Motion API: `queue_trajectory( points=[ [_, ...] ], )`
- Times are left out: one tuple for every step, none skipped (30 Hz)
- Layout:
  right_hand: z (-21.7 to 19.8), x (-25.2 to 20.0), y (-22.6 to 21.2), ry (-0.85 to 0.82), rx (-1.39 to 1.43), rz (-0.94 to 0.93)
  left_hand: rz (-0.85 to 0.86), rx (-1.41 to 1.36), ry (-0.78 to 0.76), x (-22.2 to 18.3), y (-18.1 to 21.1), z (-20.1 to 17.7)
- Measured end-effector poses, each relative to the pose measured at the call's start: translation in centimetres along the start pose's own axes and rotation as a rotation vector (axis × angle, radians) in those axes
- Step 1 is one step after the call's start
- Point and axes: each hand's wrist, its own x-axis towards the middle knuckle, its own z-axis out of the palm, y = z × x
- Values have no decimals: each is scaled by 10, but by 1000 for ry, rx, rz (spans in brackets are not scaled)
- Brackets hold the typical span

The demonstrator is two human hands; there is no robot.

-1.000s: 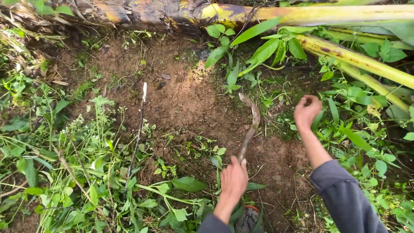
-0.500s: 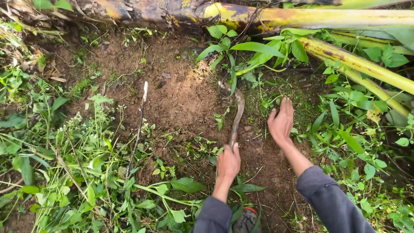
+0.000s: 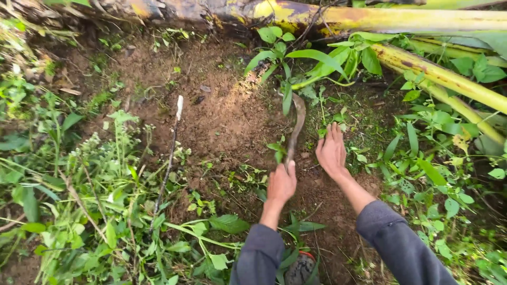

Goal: A person is clearing weeds and grass from a patch of soil using a hand sickle and their hands, working around a fallen banana tree.

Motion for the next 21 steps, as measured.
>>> queue_trajectory(
  points=[
    [0,-1,4,-22,-4,-5,13,-53,34,-3,-2,0],
    [3,7,2,-33,4,-10,34,-95,76,1,-2,-8],
    [5,12,11,-24,4,-6,42,-91,74,-4,-14,2],
    [10,10,17,8,-30,-104,-7,-36,68,-13,-32,11],
    [16,8,22,40,-65,-201,-56,20,63,-23,-50,20],
    [15,9,19,36,-59,-201,-62,22,65,-19,-41,16],
    [14,9,16,-20,-76,-155,-64,41,18,-16,-33,12],
    [10,11,16,-74,-100,-112,-64,55,-31,-12,-22,11],
    [10,10,15,-77,-101,-114,-66,51,-31,3,-12,4],
    [8,10,17,-83,-95,-109,-24,53,8,21,0,-3],
    [6,10,18,-89,-88,-103,18,54,46,39,11,-9],
    [5,10,18,-98,-96,-98,11,48,36,49,12,-13],
    [3,11,18,-89,-97,-113,16,91,66,59,13,-16],
    [3,17,15,-71,-93,-128,28,138,101,73,17,-24],
    [-6,10,14,-73,-96,-123,29,138,95,40,21,-25],
    [-12,11,8,-83,-89,-115,-23,65,83,11,26,-32],
    [-19,10,2,-93,-81,-107,-75,-9,70,-18,31,-38],
    [-17,8,5,-101,-73,-109,-85,-7,74,-24,14,-29],
    [-15,5,8,-87,-94,-138,-114,40,48,-30,-4,-20],
    [-14,10,13,-59,-119,-162,-129,90,21,-30,-19,-12],
    [-13,18,8,-53,-116,-159,-123,96,23,-12,-7,-20]
  ],
)
